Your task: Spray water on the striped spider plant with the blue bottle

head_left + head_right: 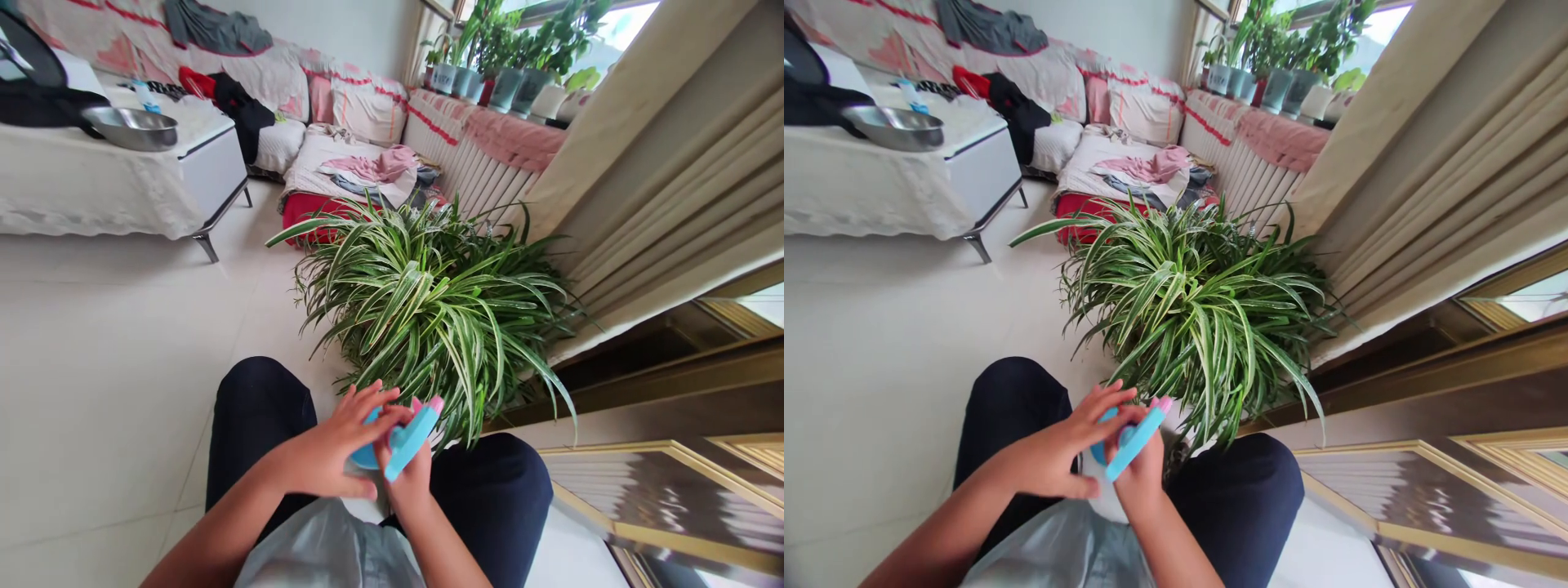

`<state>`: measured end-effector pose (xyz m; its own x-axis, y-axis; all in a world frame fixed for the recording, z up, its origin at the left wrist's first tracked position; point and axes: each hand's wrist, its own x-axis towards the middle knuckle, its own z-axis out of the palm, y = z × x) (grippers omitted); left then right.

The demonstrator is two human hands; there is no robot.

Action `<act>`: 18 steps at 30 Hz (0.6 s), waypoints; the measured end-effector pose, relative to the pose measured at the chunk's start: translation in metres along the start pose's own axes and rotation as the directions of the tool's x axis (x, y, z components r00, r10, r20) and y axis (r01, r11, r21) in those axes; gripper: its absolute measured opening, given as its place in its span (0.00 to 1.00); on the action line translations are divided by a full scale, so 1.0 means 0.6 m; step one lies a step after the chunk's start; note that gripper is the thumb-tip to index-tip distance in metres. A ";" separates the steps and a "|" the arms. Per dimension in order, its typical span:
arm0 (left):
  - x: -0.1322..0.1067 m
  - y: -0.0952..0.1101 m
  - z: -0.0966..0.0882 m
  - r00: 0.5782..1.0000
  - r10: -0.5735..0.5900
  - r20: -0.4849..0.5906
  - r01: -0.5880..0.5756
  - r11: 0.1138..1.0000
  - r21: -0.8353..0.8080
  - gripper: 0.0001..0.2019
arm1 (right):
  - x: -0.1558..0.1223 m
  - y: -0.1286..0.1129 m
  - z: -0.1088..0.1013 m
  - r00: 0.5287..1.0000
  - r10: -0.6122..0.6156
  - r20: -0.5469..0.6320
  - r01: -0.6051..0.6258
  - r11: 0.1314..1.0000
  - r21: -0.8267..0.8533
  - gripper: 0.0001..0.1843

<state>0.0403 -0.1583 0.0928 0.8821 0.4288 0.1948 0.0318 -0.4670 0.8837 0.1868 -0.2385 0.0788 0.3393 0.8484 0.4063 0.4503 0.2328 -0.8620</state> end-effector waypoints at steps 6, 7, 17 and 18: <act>0.029 -0.103 0.042 0.873 -0.483 -0.066 0.169 0.427 -0.888 0.38 | 0.071 -0.034 -0.039 0.992 0.123 -0.011 -0.120 0.980 0.161 0.12; 0.035 -0.112 0.057 0.890 -0.455 0.032 0.159 0.243 -0.957 0.38 | 0.081 -0.036 -0.039 0.992 0.128 -0.003 -0.126 0.981 0.148 0.13; 0.050 -0.143 0.096 0.856 -0.471 0.214 0.088 -0.275 -0.957 0.35 | 0.112 -0.019 -0.004 0.970 0.201 -0.134 -0.228 0.943 -0.241 0.21; 0.048 -0.140 0.092 0.845 -0.492 0.209 0.078 -0.273 -0.959 0.35 | 0.115 -0.018 -0.006 0.972 0.190 -0.136 -0.221 0.936 -0.273 0.21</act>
<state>0.0887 -0.1495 0.0009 0.8281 0.4303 -0.3593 -0.3901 0.9026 0.1820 0.2083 -0.1842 0.1175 0.5275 0.8047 0.2725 0.5723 -0.0995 -0.8140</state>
